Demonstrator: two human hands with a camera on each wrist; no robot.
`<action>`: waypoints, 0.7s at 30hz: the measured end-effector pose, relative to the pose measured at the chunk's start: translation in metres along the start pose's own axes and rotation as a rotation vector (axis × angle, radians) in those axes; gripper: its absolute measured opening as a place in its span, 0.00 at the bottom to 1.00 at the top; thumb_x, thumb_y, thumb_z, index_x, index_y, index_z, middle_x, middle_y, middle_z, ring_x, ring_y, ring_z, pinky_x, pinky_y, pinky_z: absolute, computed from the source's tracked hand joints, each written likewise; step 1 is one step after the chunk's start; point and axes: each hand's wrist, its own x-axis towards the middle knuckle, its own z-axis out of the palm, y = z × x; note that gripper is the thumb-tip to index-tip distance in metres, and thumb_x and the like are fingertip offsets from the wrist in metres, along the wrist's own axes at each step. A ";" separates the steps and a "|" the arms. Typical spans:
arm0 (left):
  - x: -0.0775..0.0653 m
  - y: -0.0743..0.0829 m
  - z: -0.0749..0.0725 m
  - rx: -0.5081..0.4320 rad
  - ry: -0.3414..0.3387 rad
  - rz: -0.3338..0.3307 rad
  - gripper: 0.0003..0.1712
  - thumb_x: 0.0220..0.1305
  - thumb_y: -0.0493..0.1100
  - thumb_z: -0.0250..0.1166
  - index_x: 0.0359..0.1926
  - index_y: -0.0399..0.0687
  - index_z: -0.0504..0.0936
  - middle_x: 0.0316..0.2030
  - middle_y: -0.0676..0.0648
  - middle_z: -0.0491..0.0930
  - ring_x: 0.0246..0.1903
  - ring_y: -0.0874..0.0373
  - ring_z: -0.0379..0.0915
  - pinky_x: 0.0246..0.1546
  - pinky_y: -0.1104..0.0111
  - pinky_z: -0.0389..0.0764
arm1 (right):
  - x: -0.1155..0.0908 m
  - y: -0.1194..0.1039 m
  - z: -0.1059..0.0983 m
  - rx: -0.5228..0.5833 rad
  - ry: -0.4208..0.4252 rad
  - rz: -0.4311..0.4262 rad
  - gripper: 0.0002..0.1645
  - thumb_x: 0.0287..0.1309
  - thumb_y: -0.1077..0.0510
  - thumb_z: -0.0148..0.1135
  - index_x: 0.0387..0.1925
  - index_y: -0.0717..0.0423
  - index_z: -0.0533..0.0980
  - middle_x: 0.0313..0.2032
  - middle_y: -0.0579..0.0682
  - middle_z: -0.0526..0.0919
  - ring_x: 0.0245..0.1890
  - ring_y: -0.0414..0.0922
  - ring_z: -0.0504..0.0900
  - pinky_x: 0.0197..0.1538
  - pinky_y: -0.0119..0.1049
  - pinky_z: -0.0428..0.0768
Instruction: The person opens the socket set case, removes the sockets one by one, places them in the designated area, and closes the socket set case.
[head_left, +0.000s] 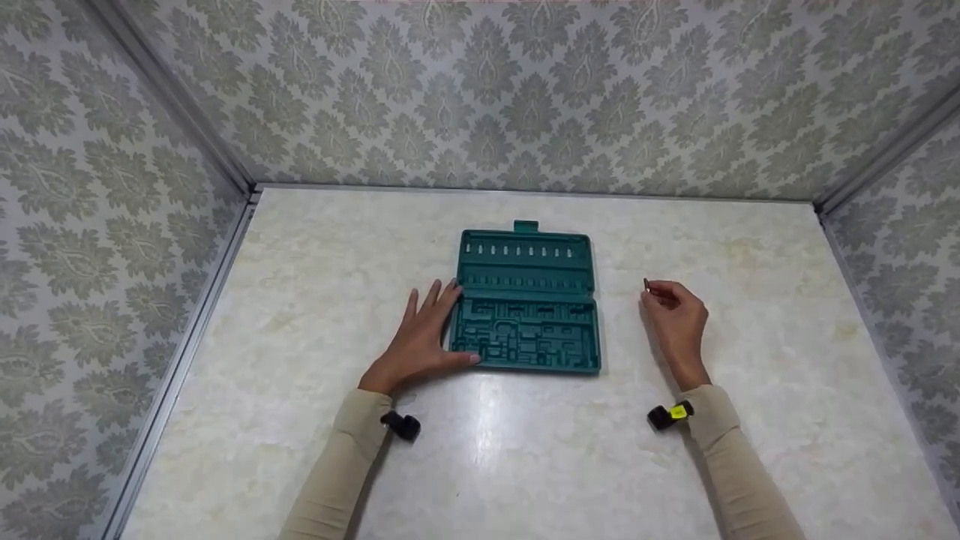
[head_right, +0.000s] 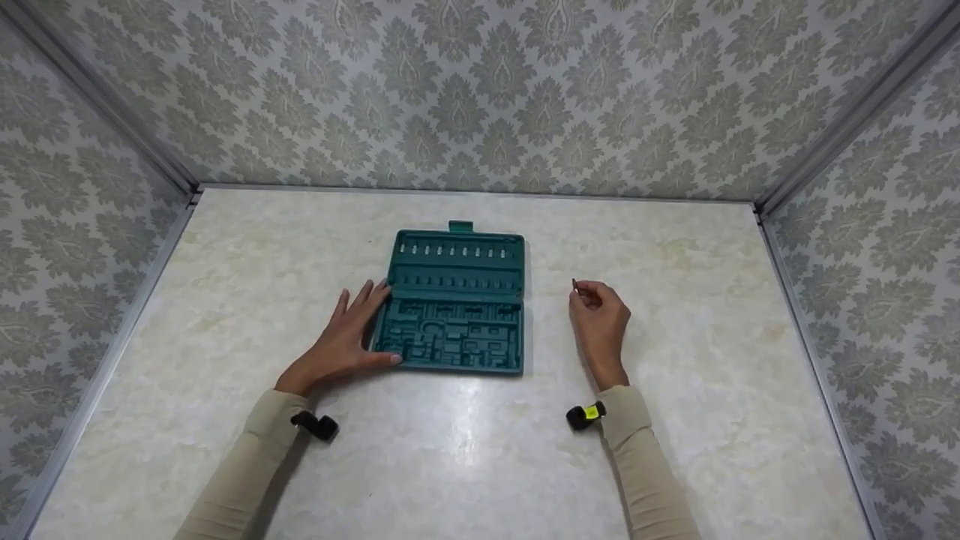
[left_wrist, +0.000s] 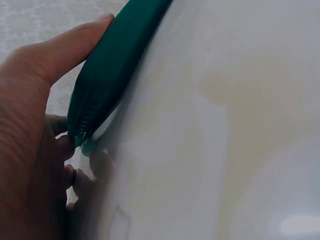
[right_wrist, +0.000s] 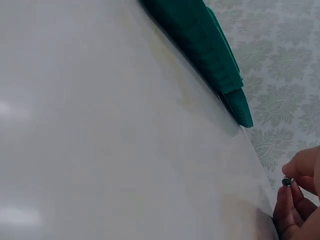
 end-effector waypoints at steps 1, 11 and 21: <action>0.000 0.000 0.000 0.002 0.001 0.004 0.77 0.54 0.83 0.73 0.92 0.56 0.46 0.89 0.53 0.43 0.89 0.52 0.28 0.85 0.53 0.20 | -0.002 0.002 0.000 -0.003 0.017 -0.010 0.11 0.71 0.63 0.73 0.52 0.62 0.90 0.46 0.58 0.91 0.40 0.40 0.85 0.44 0.24 0.81; 0.000 -0.001 0.002 0.002 0.015 0.015 0.78 0.54 0.82 0.73 0.92 0.55 0.45 0.89 0.51 0.44 0.89 0.51 0.28 0.85 0.51 0.22 | -0.007 0.009 0.000 -0.074 0.101 -0.076 0.10 0.69 0.63 0.72 0.48 0.61 0.91 0.40 0.58 0.91 0.36 0.40 0.83 0.41 0.25 0.78; -0.004 -0.001 0.005 -0.038 0.021 -0.040 0.79 0.52 0.84 0.73 0.92 0.58 0.44 0.90 0.46 0.41 0.89 0.52 0.26 0.86 0.53 0.26 | -0.014 0.010 0.002 -0.140 0.080 -0.063 0.09 0.71 0.62 0.71 0.47 0.61 0.90 0.40 0.53 0.87 0.36 0.45 0.82 0.39 0.29 0.77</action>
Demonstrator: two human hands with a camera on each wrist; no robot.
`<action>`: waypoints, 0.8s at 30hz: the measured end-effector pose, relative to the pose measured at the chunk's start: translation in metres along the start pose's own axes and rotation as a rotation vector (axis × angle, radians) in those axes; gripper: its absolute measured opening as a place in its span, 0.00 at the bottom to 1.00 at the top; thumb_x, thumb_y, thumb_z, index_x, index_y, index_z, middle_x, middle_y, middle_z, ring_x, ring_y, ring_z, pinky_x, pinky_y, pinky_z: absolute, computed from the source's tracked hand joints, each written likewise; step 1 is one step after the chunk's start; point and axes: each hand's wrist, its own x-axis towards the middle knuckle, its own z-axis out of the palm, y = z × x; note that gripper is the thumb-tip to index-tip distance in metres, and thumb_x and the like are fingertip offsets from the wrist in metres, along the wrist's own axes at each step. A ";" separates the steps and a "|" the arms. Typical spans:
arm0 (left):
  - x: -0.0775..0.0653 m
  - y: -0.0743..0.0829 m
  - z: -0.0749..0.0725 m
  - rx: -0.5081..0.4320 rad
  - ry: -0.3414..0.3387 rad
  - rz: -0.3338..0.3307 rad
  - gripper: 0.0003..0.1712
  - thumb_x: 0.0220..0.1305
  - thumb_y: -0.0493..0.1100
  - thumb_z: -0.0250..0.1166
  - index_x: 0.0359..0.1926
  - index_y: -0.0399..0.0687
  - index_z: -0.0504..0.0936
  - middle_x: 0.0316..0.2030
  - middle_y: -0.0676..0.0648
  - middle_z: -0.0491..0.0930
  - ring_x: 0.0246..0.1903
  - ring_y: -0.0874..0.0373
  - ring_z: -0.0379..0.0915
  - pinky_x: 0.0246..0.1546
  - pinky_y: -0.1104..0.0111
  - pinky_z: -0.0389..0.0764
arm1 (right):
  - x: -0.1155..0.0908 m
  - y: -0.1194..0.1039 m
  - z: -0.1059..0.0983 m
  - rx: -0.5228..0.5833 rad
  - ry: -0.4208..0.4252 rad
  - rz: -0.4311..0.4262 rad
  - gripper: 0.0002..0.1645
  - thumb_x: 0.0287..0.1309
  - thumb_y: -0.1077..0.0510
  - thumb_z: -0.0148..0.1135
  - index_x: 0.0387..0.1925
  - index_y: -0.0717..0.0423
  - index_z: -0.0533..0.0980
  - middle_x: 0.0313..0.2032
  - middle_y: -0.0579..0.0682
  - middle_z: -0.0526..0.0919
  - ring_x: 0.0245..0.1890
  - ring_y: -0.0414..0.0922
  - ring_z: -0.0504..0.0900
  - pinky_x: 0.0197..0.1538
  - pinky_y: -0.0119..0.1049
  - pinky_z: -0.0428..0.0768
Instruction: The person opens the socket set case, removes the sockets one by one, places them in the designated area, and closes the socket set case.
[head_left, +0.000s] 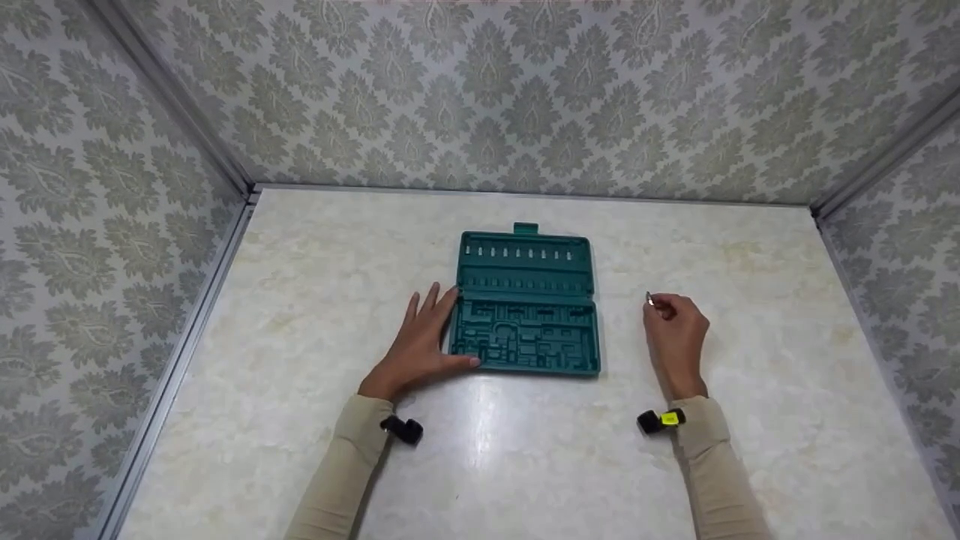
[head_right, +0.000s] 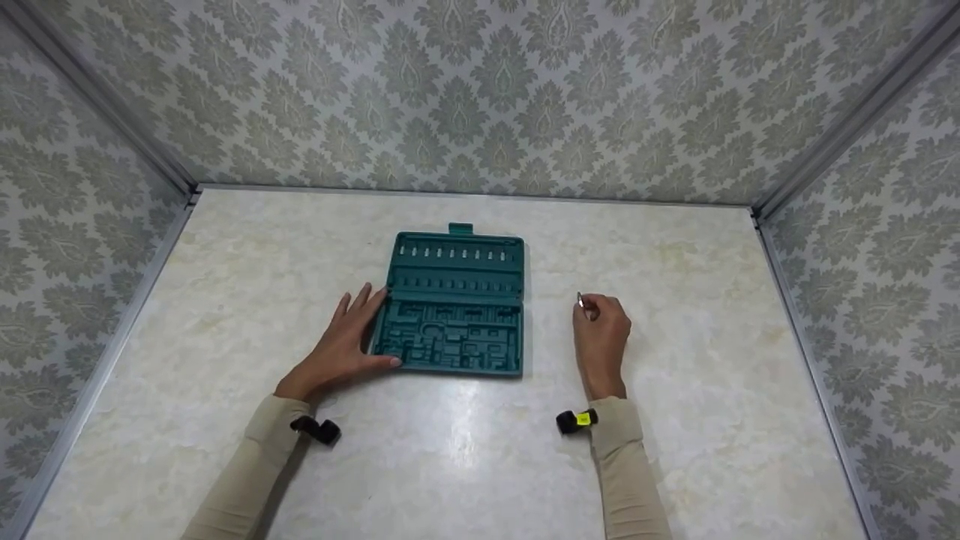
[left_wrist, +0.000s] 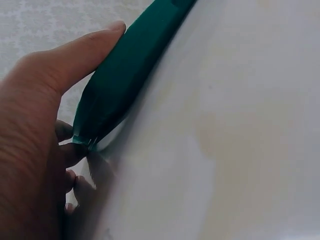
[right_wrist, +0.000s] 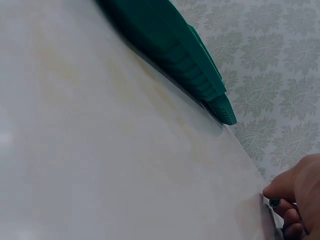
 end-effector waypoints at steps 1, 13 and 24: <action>-0.001 0.001 0.000 -0.006 0.001 -0.005 0.79 0.52 0.84 0.74 0.92 0.58 0.44 0.90 0.46 0.41 0.88 0.52 0.26 0.86 0.52 0.26 | 0.000 0.000 0.000 -0.003 -0.002 0.003 0.09 0.71 0.62 0.71 0.47 0.61 0.90 0.40 0.53 0.87 0.36 0.45 0.82 0.39 0.29 0.77; -0.006 0.003 0.004 -0.009 0.029 0.029 0.77 0.56 0.80 0.75 0.91 0.52 0.46 0.89 0.43 0.44 0.89 0.49 0.29 0.86 0.51 0.26 | -0.001 0.000 0.002 -0.021 -0.010 0.022 0.08 0.72 0.62 0.71 0.48 0.62 0.89 0.41 0.55 0.85 0.38 0.45 0.79 0.41 0.32 0.75; -0.006 0.002 0.006 -0.007 0.056 0.043 0.77 0.56 0.81 0.73 0.91 0.52 0.46 0.89 0.43 0.47 0.89 0.49 0.30 0.86 0.52 0.27 | -0.001 0.000 0.003 0.014 0.000 0.012 0.11 0.71 0.61 0.73 0.50 0.62 0.89 0.43 0.55 0.85 0.41 0.45 0.79 0.45 0.33 0.75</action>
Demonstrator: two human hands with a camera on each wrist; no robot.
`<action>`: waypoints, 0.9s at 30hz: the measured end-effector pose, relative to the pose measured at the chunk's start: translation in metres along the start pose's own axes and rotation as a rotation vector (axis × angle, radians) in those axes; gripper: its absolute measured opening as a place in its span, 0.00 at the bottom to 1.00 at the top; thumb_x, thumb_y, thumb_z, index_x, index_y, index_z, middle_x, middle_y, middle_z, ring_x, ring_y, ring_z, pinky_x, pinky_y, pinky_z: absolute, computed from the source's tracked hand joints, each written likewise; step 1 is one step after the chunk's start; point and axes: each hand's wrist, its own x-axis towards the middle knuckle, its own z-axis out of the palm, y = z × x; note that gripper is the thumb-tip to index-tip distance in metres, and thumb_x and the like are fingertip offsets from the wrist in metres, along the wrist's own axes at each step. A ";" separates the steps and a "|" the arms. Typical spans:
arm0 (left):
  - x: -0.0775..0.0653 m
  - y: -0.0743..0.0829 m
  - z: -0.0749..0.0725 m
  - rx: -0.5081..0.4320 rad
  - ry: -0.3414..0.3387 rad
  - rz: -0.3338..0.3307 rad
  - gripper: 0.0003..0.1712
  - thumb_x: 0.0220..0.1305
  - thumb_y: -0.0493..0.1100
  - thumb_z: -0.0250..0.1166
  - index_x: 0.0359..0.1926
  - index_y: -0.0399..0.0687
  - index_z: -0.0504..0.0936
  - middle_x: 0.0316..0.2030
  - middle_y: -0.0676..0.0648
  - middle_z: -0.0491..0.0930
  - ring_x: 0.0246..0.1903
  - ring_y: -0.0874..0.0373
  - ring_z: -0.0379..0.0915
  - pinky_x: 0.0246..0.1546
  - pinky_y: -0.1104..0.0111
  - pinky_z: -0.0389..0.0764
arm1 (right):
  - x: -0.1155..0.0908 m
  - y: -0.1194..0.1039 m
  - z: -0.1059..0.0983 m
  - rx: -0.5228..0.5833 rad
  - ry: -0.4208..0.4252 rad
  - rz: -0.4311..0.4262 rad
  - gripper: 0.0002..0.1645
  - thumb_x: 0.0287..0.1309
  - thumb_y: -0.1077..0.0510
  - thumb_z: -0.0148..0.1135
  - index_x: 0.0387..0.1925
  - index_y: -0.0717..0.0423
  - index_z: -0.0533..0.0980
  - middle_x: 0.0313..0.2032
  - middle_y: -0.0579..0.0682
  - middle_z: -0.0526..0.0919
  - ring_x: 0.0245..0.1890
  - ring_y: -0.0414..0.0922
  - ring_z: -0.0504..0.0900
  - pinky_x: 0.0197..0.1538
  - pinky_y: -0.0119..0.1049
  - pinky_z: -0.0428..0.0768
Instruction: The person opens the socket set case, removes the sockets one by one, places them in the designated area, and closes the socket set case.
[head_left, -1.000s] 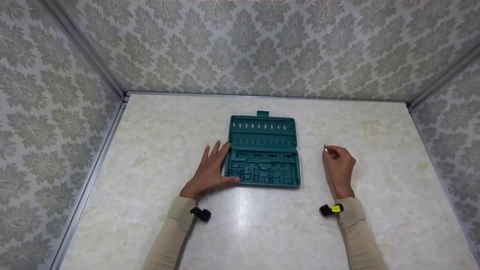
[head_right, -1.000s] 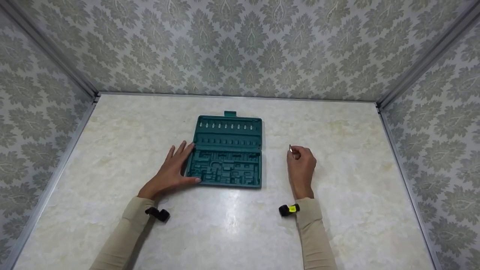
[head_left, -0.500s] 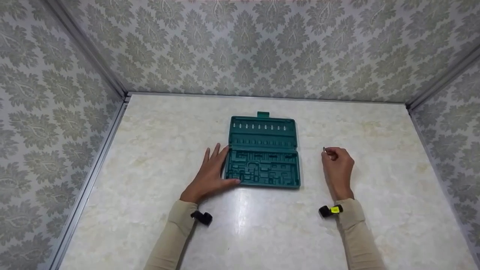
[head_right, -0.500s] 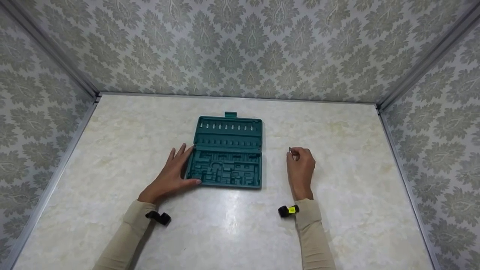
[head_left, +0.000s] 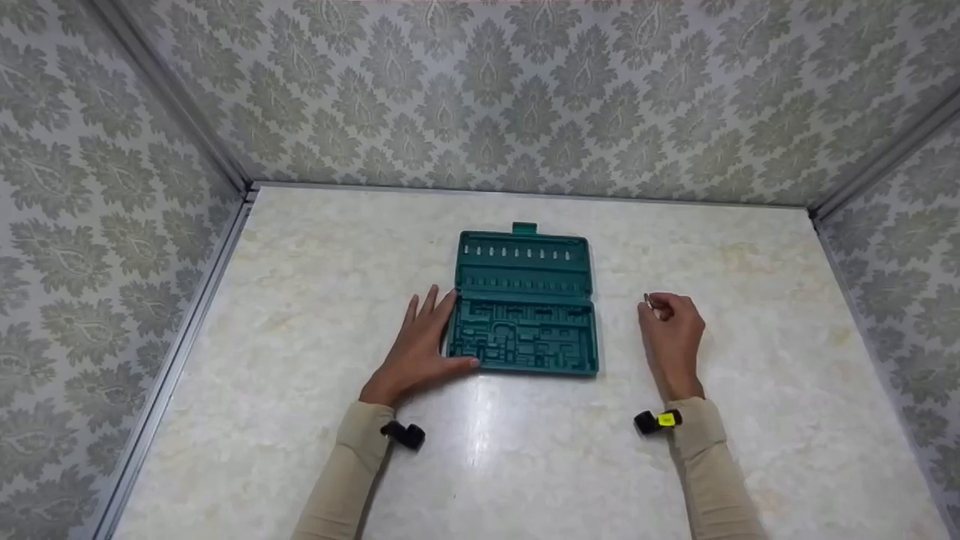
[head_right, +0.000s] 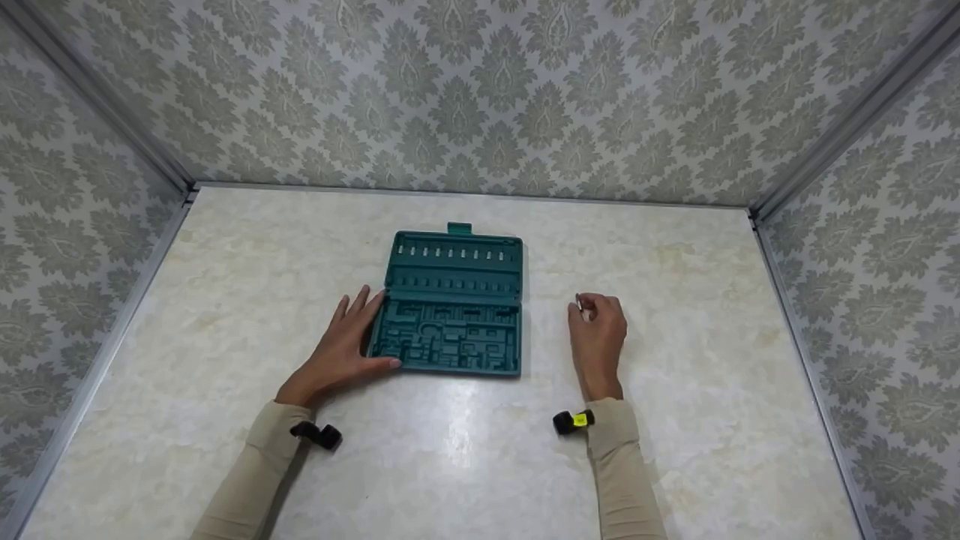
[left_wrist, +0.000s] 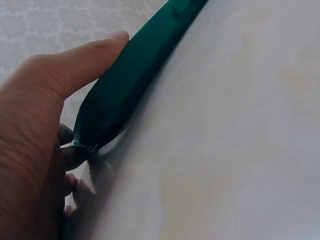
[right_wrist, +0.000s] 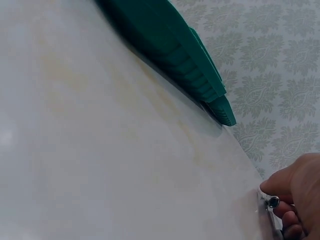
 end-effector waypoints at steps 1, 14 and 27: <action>-0.001 0.000 0.000 0.001 0.004 0.000 0.77 0.56 0.81 0.74 0.91 0.52 0.46 0.89 0.43 0.47 0.89 0.49 0.31 0.86 0.52 0.27 | 0.000 -0.001 0.001 0.010 0.003 0.006 0.11 0.71 0.60 0.73 0.51 0.62 0.89 0.43 0.55 0.85 0.41 0.45 0.79 0.45 0.32 0.76; -0.001 0.000 0.000 0.002 -0.001 -0.032 0.75 0.57 0.82 0.73 0.91 0.56 0.46 0.89 0.47 0.44 0.89 0.53 0.28 0.87 0.54 0.28 | 0.019 -0.049 0.009 0.024 -0.304 -0.167 0.19 0.73 0.59 0.74 0.59 0.65 0.86 0.55 0.61 0.87 0.53 0.57 0.80 0.55 0.48 0.75; -0.001 0.002 0.001 -0.016 0.001 -0.046 0.75 0.56 0.82 0.73 0.91 0.58 0.45 0.90 0.45 0.41 0.89 0.49 0.26 0.87 0.49 0.31 | 0.065 -0.074 0.042 -0.074 -0.593 -0.230 0.23 0.76 0.56 0.71 0.64 0.67 0.83 0.59 0.65 0.84 0.58 0.61 0.78 0.63 0.61 0.76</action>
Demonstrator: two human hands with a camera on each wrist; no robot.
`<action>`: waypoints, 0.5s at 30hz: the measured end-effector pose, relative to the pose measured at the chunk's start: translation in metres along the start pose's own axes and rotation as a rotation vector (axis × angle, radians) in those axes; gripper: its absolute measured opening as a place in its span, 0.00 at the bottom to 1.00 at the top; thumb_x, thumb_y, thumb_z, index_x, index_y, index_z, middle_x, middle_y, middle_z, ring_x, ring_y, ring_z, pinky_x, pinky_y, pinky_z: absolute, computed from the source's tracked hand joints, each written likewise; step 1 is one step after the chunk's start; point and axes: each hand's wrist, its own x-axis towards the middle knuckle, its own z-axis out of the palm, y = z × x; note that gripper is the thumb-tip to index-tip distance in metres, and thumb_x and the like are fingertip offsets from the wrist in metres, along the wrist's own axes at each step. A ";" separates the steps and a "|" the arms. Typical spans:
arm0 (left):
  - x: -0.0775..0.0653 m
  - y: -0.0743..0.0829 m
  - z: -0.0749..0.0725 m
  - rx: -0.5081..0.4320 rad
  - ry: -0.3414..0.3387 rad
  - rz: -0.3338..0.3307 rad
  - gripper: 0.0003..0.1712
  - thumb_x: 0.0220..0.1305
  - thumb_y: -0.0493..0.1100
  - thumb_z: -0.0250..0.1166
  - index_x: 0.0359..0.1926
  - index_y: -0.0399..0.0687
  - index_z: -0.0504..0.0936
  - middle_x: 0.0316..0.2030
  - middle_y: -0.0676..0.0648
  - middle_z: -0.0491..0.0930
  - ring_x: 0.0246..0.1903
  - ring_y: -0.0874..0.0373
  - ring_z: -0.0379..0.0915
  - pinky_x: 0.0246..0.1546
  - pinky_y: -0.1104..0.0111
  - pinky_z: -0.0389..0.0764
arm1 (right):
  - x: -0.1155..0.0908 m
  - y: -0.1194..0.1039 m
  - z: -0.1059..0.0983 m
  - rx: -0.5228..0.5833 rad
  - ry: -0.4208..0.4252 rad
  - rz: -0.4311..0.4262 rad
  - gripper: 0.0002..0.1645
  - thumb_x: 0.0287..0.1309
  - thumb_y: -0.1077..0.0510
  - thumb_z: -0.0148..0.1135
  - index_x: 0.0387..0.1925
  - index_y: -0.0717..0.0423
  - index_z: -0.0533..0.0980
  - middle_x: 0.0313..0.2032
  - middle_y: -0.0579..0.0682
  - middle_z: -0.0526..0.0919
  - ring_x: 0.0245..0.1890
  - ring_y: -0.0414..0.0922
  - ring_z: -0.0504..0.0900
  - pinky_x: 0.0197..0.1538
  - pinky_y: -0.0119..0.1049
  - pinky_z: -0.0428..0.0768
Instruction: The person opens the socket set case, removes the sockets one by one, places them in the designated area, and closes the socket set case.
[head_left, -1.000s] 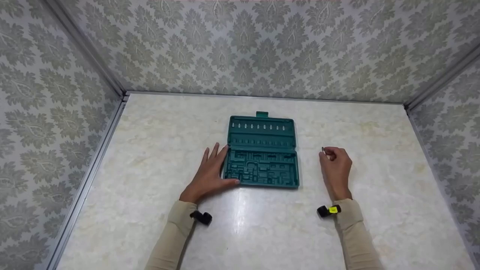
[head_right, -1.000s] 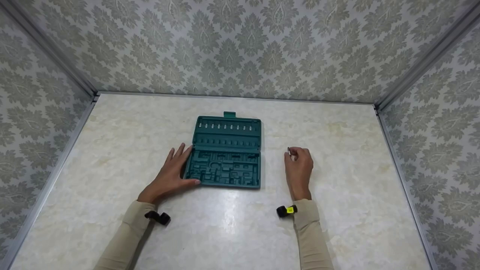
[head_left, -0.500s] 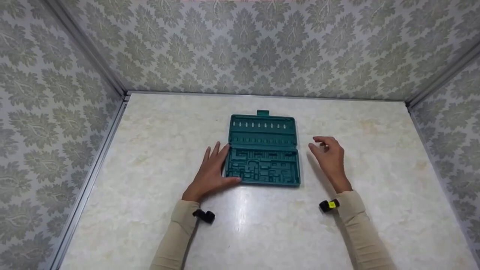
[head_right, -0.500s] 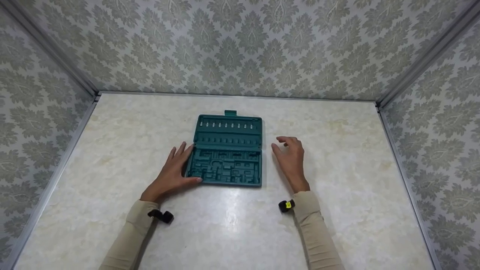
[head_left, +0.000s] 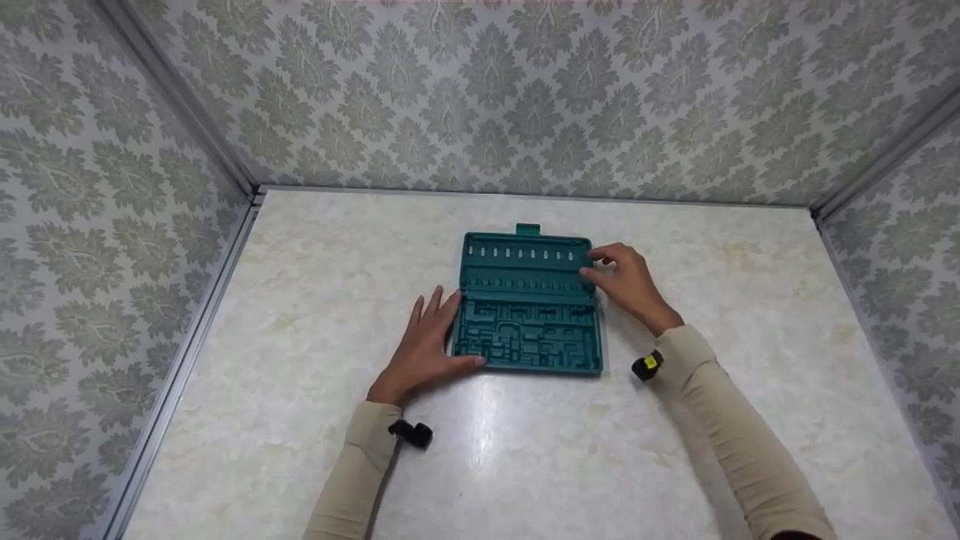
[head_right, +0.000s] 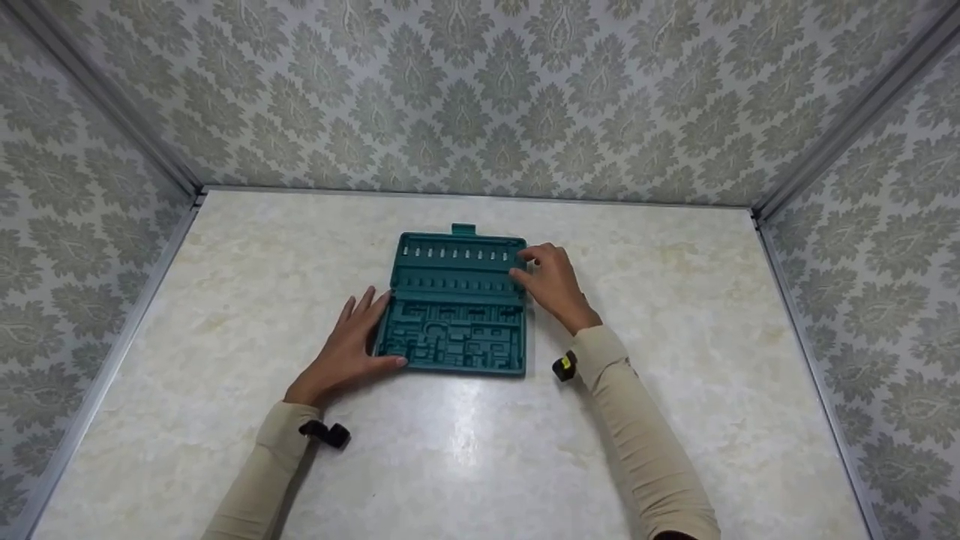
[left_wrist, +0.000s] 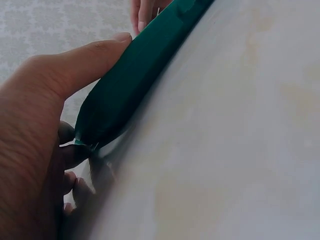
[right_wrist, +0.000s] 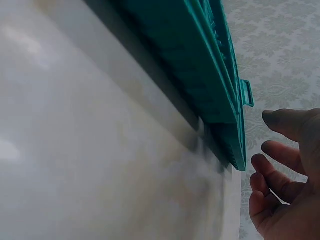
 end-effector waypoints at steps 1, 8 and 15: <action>0.000 0.000 0.000 -0.005 -0.001 -0.005 0.76 0.56 0.82 0.73 0.91 0.58 0.45 0.90 0.45 0.40 0.89 0.49 0.26 0.87 0.49 0.31 | 0.003 0.001 0.000 -0.004 -0.009 0.000 0.24 0.75 0.56 0.71 0.64 0.68 0.83 0.59 0.65 0.84 0.58 0.61 0.78 0.63 0.60 0.76; 0.002 -0.001 0.001 0.008 0.001 0.029 0.75 0.57 0.82 0.72 0.91 0.55 0.46 0.89 0.46 0.44 0.89 0.50 0.28 0.87 0.52 0.28 | 0.020 0.004 0.001 -0.009 -0.059 0.003 0.23 0.75 0.56 0.72 0.63 0.67 0.83 0.58 0.65 0.84 0.58 0.60 0.79 0.64 0.58 0.78; 0.001 -0.002 -0.001 0.023 0.003 0.047 0.75 0.58 0.81 0.73 0.91 0.52 0.47 0.89 0.45 0.46 0.89 0.50 0.30 0.86 0.54 0.27 | 0.027 0.003 0.006 -0.006 -0.085 -0.018 0.22 0.75 0.57 0.71 0.62 0.68 0.83 0.58 0.65 0.83 0.58 0.60 0.79 0.65 0.58 0.78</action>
